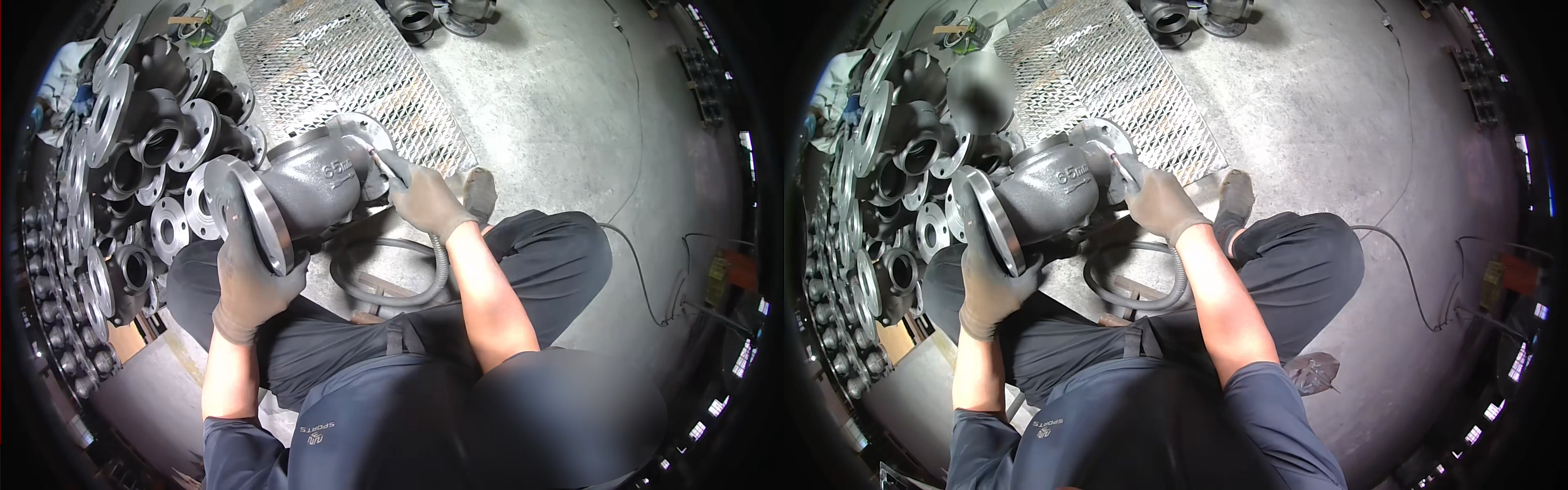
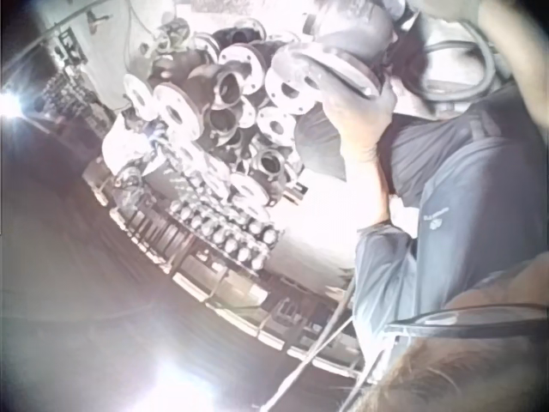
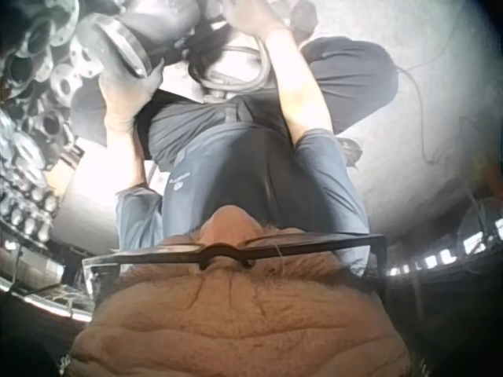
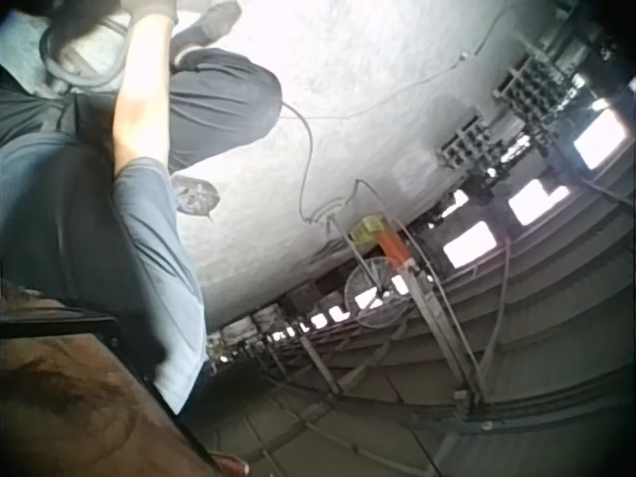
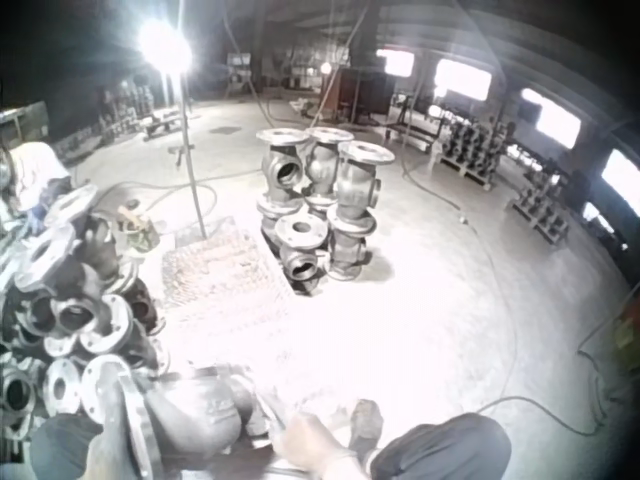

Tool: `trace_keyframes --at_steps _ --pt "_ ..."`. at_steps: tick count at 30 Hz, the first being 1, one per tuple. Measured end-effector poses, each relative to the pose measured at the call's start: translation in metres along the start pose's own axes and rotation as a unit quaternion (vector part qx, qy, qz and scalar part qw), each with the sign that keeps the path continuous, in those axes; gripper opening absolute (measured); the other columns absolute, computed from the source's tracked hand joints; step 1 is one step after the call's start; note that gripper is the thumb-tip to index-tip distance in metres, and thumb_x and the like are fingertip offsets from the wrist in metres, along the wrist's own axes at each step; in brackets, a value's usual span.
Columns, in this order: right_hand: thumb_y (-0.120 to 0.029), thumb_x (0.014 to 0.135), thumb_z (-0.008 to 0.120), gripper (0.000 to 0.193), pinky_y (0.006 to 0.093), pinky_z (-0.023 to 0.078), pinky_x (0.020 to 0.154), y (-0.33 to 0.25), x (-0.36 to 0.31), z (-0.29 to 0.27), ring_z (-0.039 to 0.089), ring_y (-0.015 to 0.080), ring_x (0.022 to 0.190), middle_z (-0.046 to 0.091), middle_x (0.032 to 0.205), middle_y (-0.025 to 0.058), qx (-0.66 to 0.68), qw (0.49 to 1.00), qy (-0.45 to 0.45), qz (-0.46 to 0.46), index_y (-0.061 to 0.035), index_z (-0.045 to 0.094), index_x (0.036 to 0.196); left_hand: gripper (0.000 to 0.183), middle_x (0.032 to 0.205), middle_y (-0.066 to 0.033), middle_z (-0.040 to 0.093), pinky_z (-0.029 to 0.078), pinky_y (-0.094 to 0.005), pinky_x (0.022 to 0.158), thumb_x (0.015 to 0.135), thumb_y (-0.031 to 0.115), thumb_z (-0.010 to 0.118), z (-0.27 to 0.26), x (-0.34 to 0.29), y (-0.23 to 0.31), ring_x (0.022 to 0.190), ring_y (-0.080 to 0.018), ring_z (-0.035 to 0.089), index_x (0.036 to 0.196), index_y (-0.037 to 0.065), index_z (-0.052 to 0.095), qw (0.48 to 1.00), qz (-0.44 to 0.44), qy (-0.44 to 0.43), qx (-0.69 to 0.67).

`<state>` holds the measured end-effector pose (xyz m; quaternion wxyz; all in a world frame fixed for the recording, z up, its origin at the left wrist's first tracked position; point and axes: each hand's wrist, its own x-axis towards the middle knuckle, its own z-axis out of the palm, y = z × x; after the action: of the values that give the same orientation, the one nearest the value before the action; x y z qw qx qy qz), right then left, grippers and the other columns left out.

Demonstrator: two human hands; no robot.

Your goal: Using a handheld die grinder to smooth and finish metal flanges before stacking them on a pallet.

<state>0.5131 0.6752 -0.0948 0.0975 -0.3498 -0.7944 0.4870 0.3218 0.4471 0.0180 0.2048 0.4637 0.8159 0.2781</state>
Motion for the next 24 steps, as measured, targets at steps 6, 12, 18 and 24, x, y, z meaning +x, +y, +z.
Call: trace_keyframes --at_steps 6,12,18,24 --pt "-0.012 0.104 0.059 0.049 0.0434 0.057 0.102 -0.007 -0.039 -0.014 0.076 0.0412 0.116 0.075 0.125 0.0309 -0.006 1.0 -0.008 0.015 -0.0072 0.063 0.153 0.122 0.166 -0.0251 0.049 0.043 -0.0397 0.123 0.072 0.016 0.09 -0.012 0.03 0.031 0.148 -0.0295 0.054 0.173 -0.003 0.025 0.99 -0.005 0.11 -0.091" --pt "-0.009 0.103 0.057 0.055 0.0396 0.057 0.093 -0.014 -0.064 -0.03 0.076 0.0301 0.097 0.077 0.109 0.0254 0.075 0.996 0.049 0.021 -0.0032 0.058 0.158 0.109 0.143 -0.0204 0.064 0.053 -0.0353 0.108 0.081 0.019 0.091 -0.034 0.052 0.042 0.124 -0.0237 0.067 0.168 -0.011 0.031 0.937 -0.152 0.11 -0.294" --pt "-0.01 0.105 0.056 0.053 0.0465 0.053 0.109 -0.009 -0.06 -0.03 0.069 0.0472 0.126 0.071 0.132 0.0355 0.115 0.992 0.02 0.042 0.0 0.056 0.157 0.118 0.168 -0.0242 0.049 0.05 -0.0408 0.117 0.078 0.014 0.091 -0.019 0.037 0.009 0.146 -0.0331 0.058 0.173 -0.005 0.023 0.994 0.076 0.078 -0.023" --pt "-0.008 0.102 0.057 0.055 0.052 0.055 0.104 -0.001 -0.056 -0.016 0.069 0.0523 0.12 0.07 0.128 0.0376 0.104 0.994 0.009 0.039 0.0007 0.056 0.156 0.127 0.174 -0.0301 0.036 0.047 -0.0466 0.12 0.072 0.01 0.089 -0.008 0.019 0.0 0.153 -0.0456 0.051 0.175 0.0 0.015 0.999 0.004 0.038 0.033"
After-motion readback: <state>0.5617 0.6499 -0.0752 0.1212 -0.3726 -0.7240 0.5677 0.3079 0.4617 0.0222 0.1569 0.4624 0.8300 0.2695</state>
